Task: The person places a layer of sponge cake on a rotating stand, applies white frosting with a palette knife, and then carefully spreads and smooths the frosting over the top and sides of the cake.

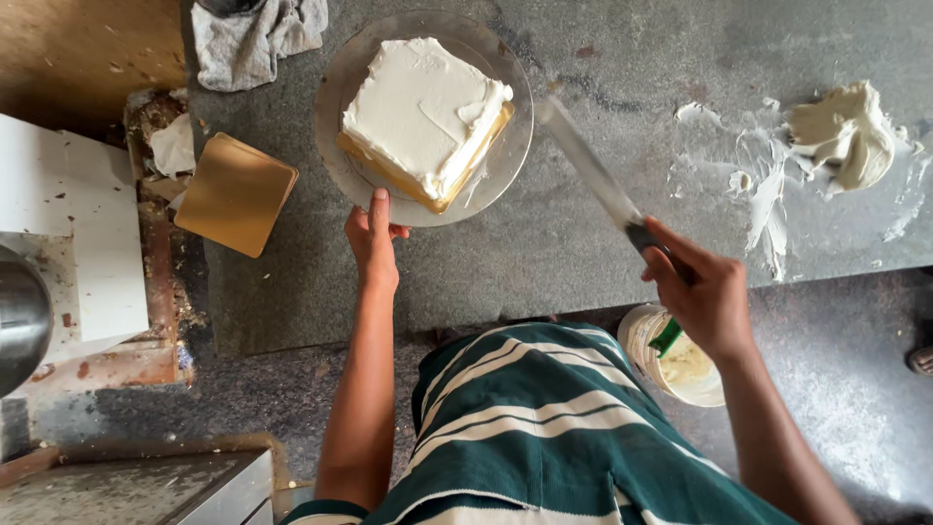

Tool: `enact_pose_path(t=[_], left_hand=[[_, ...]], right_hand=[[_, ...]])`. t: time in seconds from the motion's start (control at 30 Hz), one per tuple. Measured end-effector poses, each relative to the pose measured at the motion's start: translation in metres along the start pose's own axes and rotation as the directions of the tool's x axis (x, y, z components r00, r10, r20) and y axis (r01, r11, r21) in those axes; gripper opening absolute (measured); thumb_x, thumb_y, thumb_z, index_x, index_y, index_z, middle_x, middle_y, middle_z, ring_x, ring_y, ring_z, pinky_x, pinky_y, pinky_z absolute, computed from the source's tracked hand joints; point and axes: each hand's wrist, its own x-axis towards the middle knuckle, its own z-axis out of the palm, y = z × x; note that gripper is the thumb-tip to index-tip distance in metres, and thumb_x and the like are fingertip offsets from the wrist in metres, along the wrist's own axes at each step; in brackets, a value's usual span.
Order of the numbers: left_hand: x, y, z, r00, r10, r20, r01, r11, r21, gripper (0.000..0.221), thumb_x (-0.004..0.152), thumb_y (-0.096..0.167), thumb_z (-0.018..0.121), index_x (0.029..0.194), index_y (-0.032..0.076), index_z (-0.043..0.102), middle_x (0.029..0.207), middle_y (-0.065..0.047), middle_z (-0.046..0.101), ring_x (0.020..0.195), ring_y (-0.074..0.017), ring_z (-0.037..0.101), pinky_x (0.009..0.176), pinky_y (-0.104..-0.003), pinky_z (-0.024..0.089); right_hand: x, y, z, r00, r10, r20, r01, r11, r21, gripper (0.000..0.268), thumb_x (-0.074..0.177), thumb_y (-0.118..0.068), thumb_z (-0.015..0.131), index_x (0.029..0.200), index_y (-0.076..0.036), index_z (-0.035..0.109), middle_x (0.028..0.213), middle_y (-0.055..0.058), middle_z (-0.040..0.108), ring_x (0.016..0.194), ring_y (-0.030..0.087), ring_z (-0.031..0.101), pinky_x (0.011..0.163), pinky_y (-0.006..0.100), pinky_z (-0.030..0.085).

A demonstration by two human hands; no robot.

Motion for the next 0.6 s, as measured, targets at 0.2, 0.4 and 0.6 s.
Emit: enact_pose_path(t=[0.2,0.4,0.6], left_hand=[[-0.005,0.0,0.001,1.0,0.025,-0.017,-0.025,1.0,0.019,0.058,0.094,0.059,0.063,0.105,0.002,0.063,0.08,-0.004,0.064,0.063,-0.0099,0.059,0.056,-0.026,0.047],[-0.005,-0.004,0.002,0.999,0.005,-0.038,-0.003,0.998,0.058,0.064,0.093,0.063,0.063,0.105,0.0,0.061,0.079,-0.007,0.065,0.064,-0.0094,0.062,0.056,-0.026,0.051],[0.003,-0.022,-0.006,0.993,-0.056,-0.103,0.051,0.997,-0.054,0.06,0.092,0.054,0.065,0.111,-0.003,0.059,0.098,-0.014,0.067,0.073,-0.0201,0.064,0.057,-0.034,0.049]], right_hand=[[0.02,-0.025,0.006,0.983,0.09,0.158,-0.082,0.995,-0.051,0.043,0.097,-0.013,0.068,0.14,-0.016,0.067,0.075,0.004,0.072,0.059,0.004,0.054,0.049,0.025,0.045],[0.005,-0.025,0.01,0.935,0.079,0.346,-0.087,0.996,0.006,0.041,0.094,-0.014,0.067,0.135,-0.014,0.068,0.069,0.002,0.072,0.047,0.006,0.051,0.041,0.026,0.039],[-0.008,0.019,-0.02,0.976,0.154,0.152,-0.18,0.968,0.176,0.042,0.097,-0.013,0.067,0.139,-0.011,0.066,0.07,0.001,0.068,0.053,0.004,0.05,0.044,0.024,0.039]])
